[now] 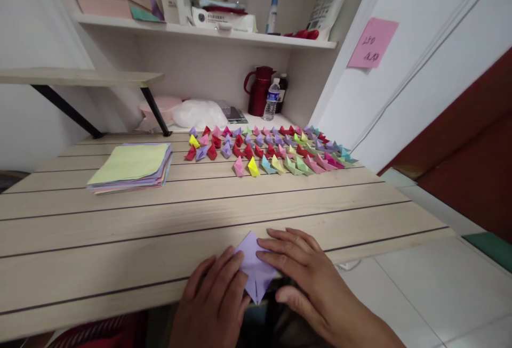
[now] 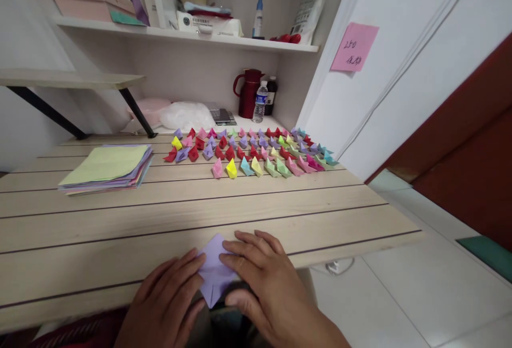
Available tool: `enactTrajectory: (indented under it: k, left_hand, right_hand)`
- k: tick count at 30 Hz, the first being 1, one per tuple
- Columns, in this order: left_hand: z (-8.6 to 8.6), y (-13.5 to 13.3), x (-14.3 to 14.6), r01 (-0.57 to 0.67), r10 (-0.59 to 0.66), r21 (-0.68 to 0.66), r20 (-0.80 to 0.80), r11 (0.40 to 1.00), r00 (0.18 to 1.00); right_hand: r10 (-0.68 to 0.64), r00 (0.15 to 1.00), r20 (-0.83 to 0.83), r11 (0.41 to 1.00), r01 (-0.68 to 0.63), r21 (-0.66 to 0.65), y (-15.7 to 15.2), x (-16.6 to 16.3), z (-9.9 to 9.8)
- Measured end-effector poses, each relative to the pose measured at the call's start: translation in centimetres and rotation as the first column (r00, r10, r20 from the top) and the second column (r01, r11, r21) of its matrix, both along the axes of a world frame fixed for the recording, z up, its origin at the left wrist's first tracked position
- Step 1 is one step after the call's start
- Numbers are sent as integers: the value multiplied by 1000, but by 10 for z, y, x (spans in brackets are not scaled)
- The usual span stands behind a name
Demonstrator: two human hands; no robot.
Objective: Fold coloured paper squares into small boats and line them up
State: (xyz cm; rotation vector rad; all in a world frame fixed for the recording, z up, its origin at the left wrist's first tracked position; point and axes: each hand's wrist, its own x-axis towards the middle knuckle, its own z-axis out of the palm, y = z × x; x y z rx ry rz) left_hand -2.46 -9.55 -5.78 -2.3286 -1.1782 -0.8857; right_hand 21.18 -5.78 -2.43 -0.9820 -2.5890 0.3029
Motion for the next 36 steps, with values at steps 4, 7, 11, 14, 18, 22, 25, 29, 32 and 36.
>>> enactTrajectory:
  k: [4, 7, 11, 14, 18, 22, 25, 29, 32, 36]
  left_hand:
    - [-16, -3, 9, -51, 53, -28, 67, 998, 996]
    - [-26, -5, 12, -93, 100, -55, 151, 994, 984]
    - [-30, -7, 12, -91, 92, -32, 42, 995, 995]
    - [-31, -9, 15, -101, 108, -52, 157, 994, 982]
    - [-35, -11, 18, -124, 134, -62, 215, 990, 967]
    - [-35, -12, 16, -149, 144, 10, 206, 989, 968]
    - [-31, -10, 16, -132, 119, 47, 216, 990, 969]
    - [-27, -6, 20, -148, 147, 5, 53, 989, 988]
    - [-27, -4, 24, -210, 209, -21, -30, 977, 977]
    - [-28, -3, 31, -250, 250, -31, -7, 968, 968]
  right_hand:
    - [-91, 992, -85, 996, 90, -15, 2, -12, 0]
    - [-169, 971, -170, 986, 167, -27, 2, -20, -2]
    - [-278, 936, -218, 961, 272, -55, 1, -26, -4]
    - [-335, 921, -201, 942, 333, -42, 2, -30, -5]
    - [-373, 909, -183, 925, 381, 6, 4, -35, -7]
    - [-386, 904, -187, 919, 395, 13, 5, -36, -8]
    - [-385, 904, -185, 919, 394, 10, 6, -36, -7]
    - [-376, 911, -172, 924, 383, 12, 6, -34, -10]
    - [-389, 884, -259, 911, 411, 34, 4, -27, -16]
    - [-290, 913, -288, 932, 337, 129, -4, -12, -20]
